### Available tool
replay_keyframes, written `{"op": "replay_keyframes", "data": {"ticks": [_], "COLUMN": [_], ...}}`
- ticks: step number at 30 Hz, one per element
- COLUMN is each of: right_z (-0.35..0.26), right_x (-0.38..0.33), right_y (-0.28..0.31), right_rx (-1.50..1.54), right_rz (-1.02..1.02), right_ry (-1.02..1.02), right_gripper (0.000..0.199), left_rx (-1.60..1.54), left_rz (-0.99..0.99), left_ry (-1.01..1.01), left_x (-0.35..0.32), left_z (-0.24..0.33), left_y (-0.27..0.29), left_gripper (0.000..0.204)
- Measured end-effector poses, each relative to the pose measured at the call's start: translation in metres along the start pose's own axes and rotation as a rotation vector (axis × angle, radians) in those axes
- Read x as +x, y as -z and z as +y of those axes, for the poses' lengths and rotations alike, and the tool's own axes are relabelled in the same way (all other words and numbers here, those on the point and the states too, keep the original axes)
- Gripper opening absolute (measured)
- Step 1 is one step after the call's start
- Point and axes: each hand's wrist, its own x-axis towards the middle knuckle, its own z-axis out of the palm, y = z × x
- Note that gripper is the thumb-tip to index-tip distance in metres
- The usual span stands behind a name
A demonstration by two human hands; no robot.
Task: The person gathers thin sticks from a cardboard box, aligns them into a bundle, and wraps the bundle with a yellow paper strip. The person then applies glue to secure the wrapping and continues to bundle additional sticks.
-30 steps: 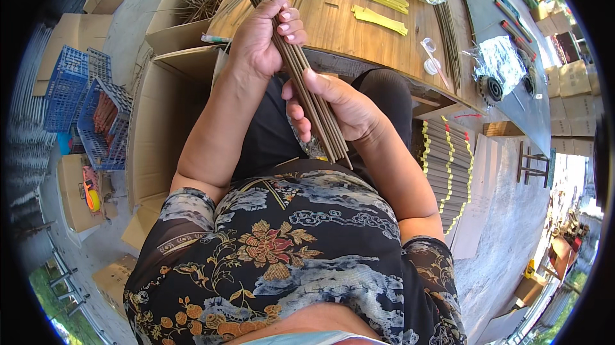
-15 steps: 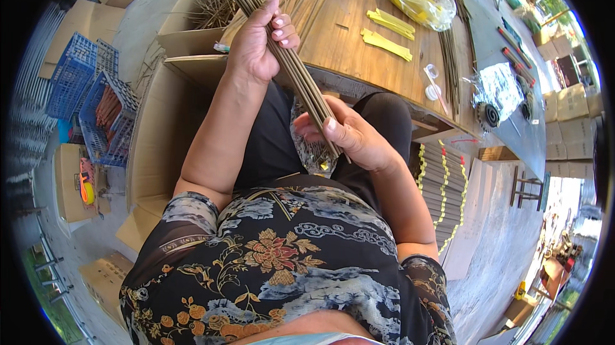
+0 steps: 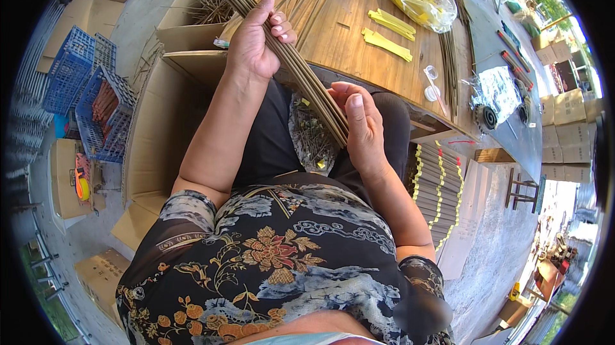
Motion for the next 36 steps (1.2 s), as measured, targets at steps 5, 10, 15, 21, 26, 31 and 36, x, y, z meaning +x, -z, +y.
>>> {"op": "replay_keyframes", "data": {"ticks": [5,10,15,21,26,31,36], "right_z": [-0.020,-0.024,-0.012,-0.002,-0.004,0.022,-0.004], "right_x": [0.010,0.042,0.040,0.026,0.020,0.024,0.025], "right_y": [0.019,0.001,-0.012,-0.019,-0.014,-0.018,-0.012], "right_rx": [-0.122,0.099,0.493,-0.212,0.241,-0.558,0.114], "right_rz": [-0.183,-0.500,-0.601,-0.339,-0.503,-0.178,-0.520], "right_ry": [-0.124,-0.360,-0.696,-0.412,-0.585,-0.081,-0.558], "right_gripper": [0.045,0.037,0.015,0.024,0.027,0.024,0.023], "left_rx": [0.105,0.119,0.134,0.324,0.162,0.329,0.094], "left_rz": [-0.010,-0.263,-0.215,0.070,-0.117,0.112,-0.225], "left_ry": [-0.018,0.090,0.131,-0.037,0.071,-0.055,0.085], "left_x": [-0.006,-0.020,-0.025,-0.020,-0.019,-0.021,-0.016], "left_z": [-0.003,-0.023,-0.021,-0.021,-0.020,-0.030,-0.020], "left_y": [-0.009,-0.015,-0.018,-0.019,-0.014,-0.016,-0.010], "left_gripper": [0.027,0.025,0.017,0.022,0.024,0.025,0.023]}}
